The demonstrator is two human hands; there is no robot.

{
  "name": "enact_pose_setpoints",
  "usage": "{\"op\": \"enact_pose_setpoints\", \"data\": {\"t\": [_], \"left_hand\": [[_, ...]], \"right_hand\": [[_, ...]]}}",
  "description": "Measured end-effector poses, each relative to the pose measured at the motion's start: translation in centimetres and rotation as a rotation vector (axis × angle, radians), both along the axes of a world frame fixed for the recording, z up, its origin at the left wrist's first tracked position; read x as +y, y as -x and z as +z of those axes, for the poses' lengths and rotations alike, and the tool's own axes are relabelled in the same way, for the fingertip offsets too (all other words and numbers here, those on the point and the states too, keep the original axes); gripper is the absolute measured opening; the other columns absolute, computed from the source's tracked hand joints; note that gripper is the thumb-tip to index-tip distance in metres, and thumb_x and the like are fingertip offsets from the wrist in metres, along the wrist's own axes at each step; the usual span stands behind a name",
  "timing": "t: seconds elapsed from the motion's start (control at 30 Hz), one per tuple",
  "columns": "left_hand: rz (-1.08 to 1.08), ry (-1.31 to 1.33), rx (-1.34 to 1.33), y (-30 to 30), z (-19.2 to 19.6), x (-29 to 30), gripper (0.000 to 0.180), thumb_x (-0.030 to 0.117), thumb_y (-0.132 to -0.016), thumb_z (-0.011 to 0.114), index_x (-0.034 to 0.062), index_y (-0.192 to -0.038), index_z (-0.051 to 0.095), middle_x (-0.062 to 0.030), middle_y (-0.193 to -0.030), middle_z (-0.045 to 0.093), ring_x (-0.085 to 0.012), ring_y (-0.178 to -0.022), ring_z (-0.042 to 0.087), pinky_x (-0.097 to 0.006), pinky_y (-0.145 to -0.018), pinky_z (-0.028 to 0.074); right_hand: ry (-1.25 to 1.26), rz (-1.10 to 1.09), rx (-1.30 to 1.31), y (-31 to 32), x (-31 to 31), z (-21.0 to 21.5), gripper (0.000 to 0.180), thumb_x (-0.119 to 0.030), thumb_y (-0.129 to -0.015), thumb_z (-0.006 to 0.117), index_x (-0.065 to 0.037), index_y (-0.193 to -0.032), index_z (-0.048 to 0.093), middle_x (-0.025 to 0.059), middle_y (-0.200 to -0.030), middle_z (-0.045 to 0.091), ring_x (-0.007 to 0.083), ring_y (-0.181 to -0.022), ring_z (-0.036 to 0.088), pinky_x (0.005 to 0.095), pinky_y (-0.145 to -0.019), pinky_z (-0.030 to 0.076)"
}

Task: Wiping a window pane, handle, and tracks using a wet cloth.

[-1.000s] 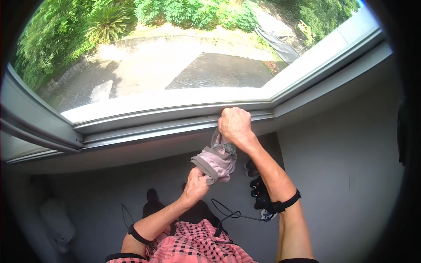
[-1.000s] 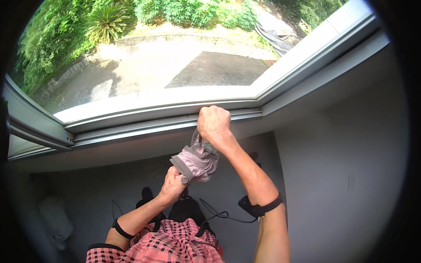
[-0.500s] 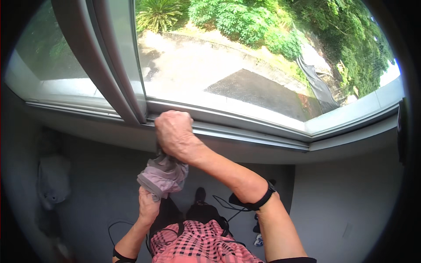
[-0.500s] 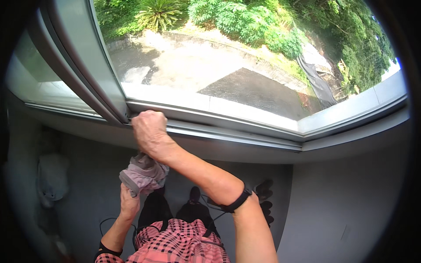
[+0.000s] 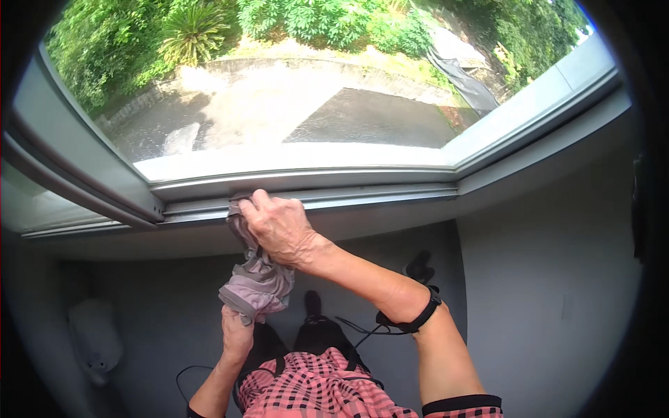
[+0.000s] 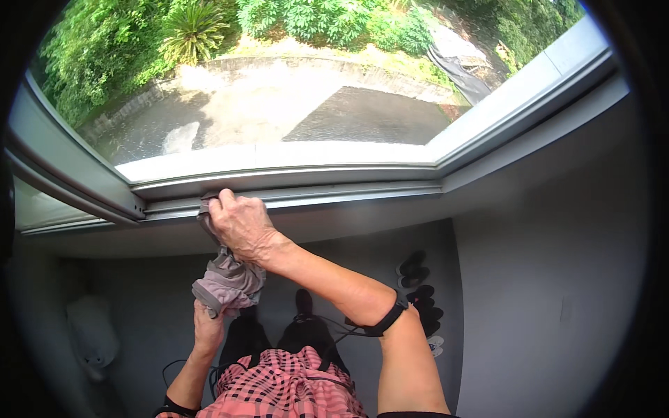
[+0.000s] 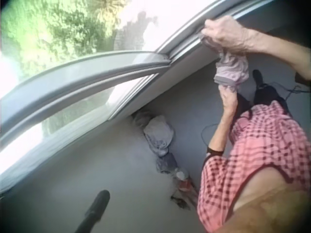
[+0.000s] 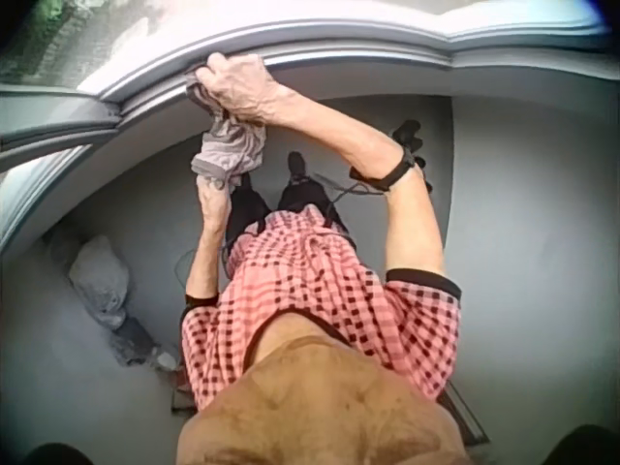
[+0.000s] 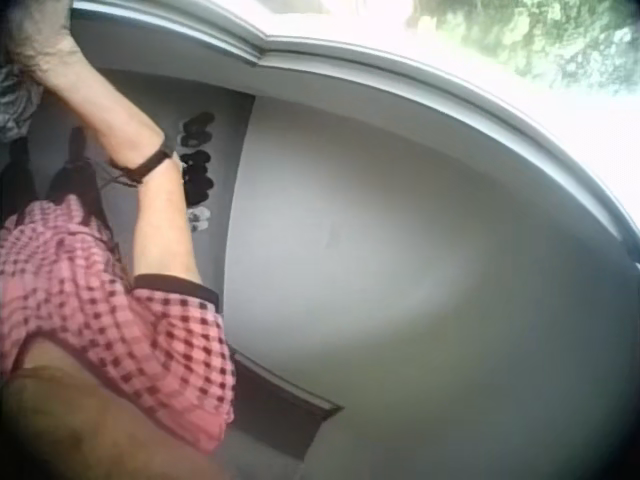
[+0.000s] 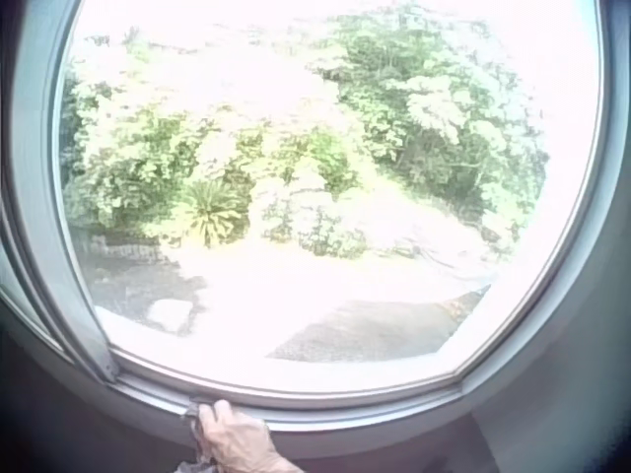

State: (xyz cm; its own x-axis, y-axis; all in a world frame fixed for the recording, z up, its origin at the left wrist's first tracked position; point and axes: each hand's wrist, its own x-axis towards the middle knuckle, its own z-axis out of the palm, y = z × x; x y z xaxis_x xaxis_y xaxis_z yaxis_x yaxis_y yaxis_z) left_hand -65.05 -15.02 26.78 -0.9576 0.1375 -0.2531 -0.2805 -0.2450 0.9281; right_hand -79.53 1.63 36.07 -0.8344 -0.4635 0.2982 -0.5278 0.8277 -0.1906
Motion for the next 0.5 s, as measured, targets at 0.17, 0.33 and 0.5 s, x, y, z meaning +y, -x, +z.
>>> {"op": "enact_pose_setpoints", "data": {"t": [0.17, 0.33, 0.5], "left_hand": [[-0.239, 0.183, 0.167, 0.8, 2.2, 6.1, 0.018, 0.01, -0.085, 0.063, 0.0005, -0.1, 0.065, -0.0045, -0.093, 0.067, -0.0139, -0.079, 0.064, -0.028, -0.067, 0.051], [-0.405, 0.214, 0.093, 1.5, 4.6, 10.6, 0.022, 0.012, -0.081, 0.058, -0.001, -0.097, 0.066, -0.0087, -0.091, 0.068, -0.018, -0.08, 0.063, -0.031, -0.072, 0.049], [-0.474, 0.206, 0.001, 2.5, 5.6, 12.9, 0.026, 0.012, -0.078, 0.057, -0.0026, -0.098, 0.066, -0.0095, -0.092, 0.069, -0.0177, -0.082, 0.063, -0.03, -0.076, 0.049]], "right_hand": [[0.033, -0.243, 0.123, -3.3, 9.9, -0.3, 0.028, -0.009, -0.076, 0.062, -0.003, -0.104, 0.063, 0.0098, -0.08, 0.053, 0.0247, -0.059, 0.061, 0.0363, -0.05, 0.05], [0.192, -0.555, 0.053, -4.9, 18.5, 0.8, 0.016, -0.008, -0.081, 0.057, -0.006, -0.094, 0.067, 0.0135, -0.08, 0.06, 0.0325, -0.071, 0.062, 0.0405, -0.064, 0.05], [0.045, -0.512, -0.049, -3.2, 19.9, 0.7, 0.016, -0.017, -0.084, 0.056, -0.004, -0.086, 0.065, 0.0164, -0.082, 0.061, 0.0358, -0.072, 0.062, 0.0456, -0.064, 0.05]]}}
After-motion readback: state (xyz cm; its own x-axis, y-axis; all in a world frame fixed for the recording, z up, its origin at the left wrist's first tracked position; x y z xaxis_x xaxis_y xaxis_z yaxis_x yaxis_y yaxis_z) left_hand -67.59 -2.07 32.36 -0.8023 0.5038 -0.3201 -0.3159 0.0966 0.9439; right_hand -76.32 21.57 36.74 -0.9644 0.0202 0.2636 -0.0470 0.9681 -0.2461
